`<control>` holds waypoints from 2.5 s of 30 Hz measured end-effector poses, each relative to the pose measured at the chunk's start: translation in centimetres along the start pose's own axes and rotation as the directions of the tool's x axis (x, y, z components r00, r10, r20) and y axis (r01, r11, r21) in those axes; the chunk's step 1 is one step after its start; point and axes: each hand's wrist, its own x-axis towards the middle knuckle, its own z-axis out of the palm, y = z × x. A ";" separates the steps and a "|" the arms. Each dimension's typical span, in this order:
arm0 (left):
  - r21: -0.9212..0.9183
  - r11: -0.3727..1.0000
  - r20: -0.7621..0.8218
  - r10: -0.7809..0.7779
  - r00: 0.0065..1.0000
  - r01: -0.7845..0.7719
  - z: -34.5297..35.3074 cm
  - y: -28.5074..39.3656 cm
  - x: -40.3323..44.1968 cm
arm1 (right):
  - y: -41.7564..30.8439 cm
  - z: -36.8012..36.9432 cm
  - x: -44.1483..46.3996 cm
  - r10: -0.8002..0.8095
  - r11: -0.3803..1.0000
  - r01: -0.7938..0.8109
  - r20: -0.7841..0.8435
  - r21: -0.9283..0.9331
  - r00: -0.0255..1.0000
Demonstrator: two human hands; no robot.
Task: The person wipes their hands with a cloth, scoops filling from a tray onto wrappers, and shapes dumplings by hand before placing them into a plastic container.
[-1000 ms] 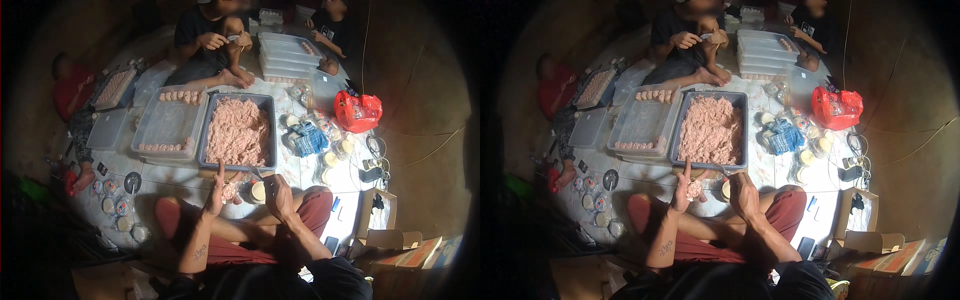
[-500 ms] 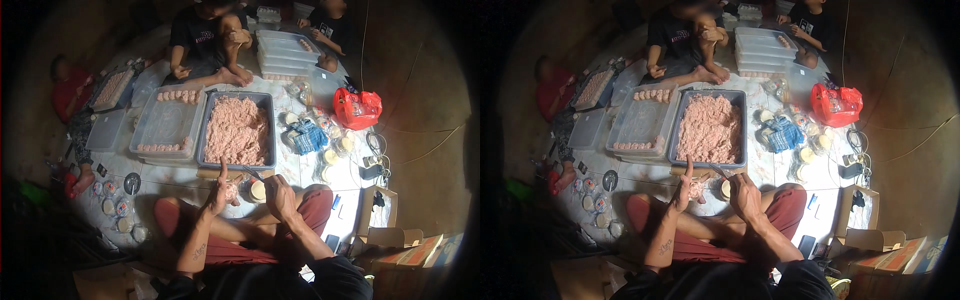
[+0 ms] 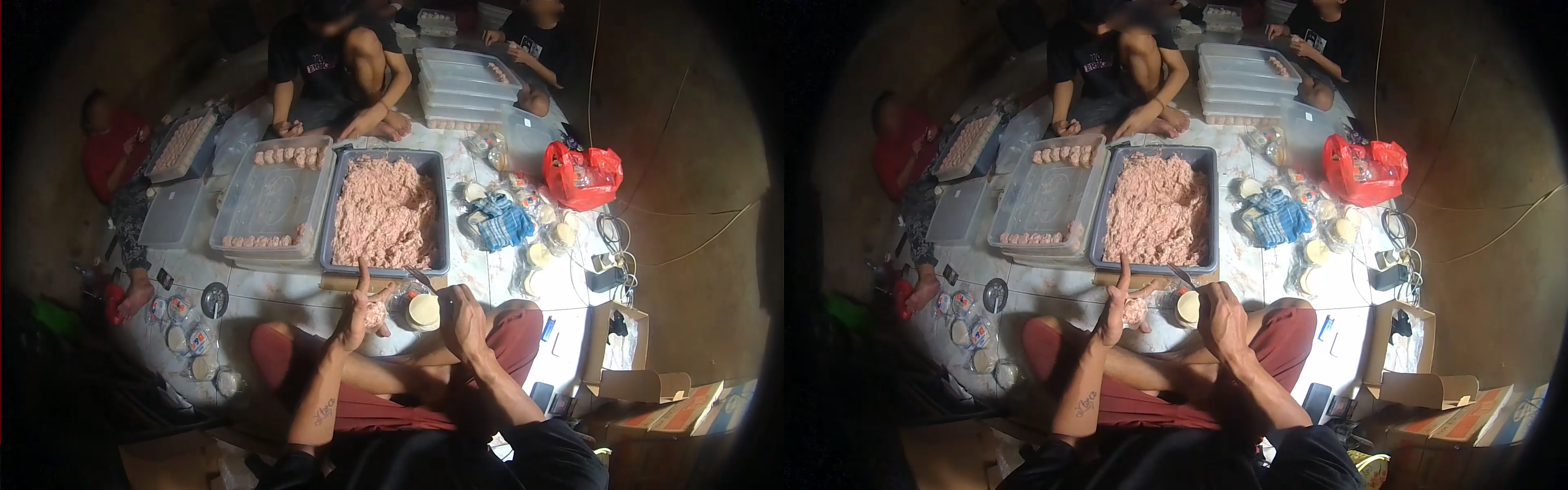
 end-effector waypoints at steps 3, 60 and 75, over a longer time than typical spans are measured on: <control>-0.005 1.000 -0.016 -0.017 1.000 0.017 0.2 0.3 0.1 | -0.3 0.4 -0.6 -0.060 0.995 0.058 0.020 0.082 0.998; -0.917 0.363 0.120 -0.144 0.982 0.165 1.7 -2.7 -0.2 | 0.5 -0.6 -0.5 -0.334 0.938 0.344 0.390 0.044 0.858; -0.926 0.364 -0.201 -0.251 0.947 -0.099 0.7 -5.7 -0.1 | 0.9 1.0 -3.6 -0.227 0.973 0.188 0.389 0.136 0.893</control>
